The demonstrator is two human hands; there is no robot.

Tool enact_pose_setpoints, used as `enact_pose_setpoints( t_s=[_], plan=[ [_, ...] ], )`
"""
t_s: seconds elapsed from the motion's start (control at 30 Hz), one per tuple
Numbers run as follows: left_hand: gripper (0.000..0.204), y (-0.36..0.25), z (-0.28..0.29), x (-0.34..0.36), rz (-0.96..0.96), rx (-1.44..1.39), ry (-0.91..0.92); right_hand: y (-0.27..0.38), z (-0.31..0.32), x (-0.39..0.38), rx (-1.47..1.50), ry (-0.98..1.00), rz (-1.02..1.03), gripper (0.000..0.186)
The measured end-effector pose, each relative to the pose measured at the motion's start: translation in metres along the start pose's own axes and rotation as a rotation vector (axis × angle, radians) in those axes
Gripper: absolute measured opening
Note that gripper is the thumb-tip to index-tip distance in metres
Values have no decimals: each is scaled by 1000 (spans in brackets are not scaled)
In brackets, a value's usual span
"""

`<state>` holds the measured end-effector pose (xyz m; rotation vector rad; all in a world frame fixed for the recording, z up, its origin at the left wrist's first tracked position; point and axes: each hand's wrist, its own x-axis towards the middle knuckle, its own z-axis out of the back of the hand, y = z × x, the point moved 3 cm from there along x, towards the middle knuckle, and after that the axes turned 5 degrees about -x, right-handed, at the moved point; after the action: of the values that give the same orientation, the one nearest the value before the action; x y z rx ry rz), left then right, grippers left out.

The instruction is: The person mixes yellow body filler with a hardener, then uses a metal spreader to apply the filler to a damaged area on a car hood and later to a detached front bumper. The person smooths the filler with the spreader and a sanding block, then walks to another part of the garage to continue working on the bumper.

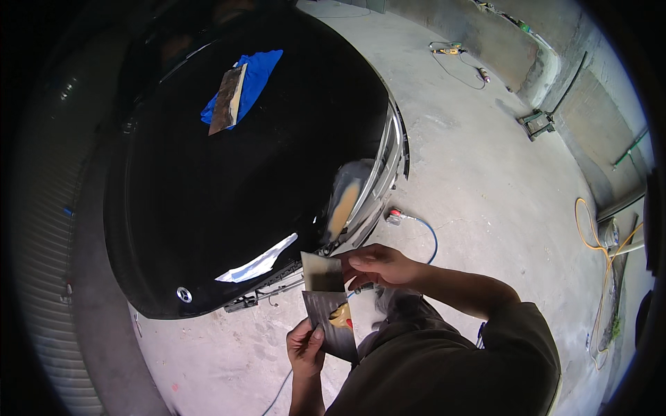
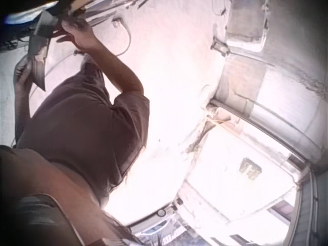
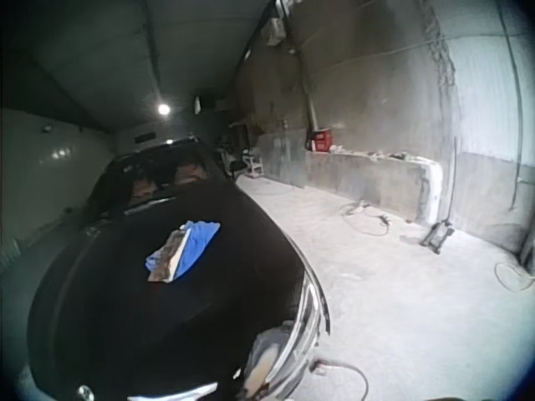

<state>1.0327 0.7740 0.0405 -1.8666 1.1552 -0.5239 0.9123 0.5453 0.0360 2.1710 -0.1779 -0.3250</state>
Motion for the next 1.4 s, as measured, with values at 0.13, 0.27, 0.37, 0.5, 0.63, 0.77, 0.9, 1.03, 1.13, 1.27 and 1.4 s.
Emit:
enact_pose_setpoints(
  t_s=[0.13,0.27,0.37,0.5,0.63,0.77,0.9,1.03,1.13,1.27,1.4],
  plan=[
    [36,36,-35,6,173,89,264,-24,23,-83,217,-238,81,31],
    [35,56,-75,-9,125,155,270,-26,44,-122,151,-310,168,15],
    [34,63,-94,-25,112,227,192,-22,65,-122,279,-293,201,12],
    [31,63,-112,-38,-7,169,11,7,112,-114,118,-577,160,24],
    [29,68,-142,-37,-36,255,-107,60,140,-121,-588,-389,172,47],
    [31,83,-187,-29,-16,299,-120,94,139,-134,-937,-182,333,43],
    [33,94,-224,-23,12,354,-112,98,138,-146,-1175,-88,504,44],
    [31,105,-246,-11,3,409,-117,76,155,-162,-1032,-171,331,45],
    [32,120,-253,6,18,384,-84,63,162,-183,-925,-216,435,43],
    [32,140,-253,28,32,415,-121,54,170,-214,-910,-250,301,45],
    [30,145,-255,43,-39,439,-223,65,183,-243,-676,-311,177,39]
  ],
)
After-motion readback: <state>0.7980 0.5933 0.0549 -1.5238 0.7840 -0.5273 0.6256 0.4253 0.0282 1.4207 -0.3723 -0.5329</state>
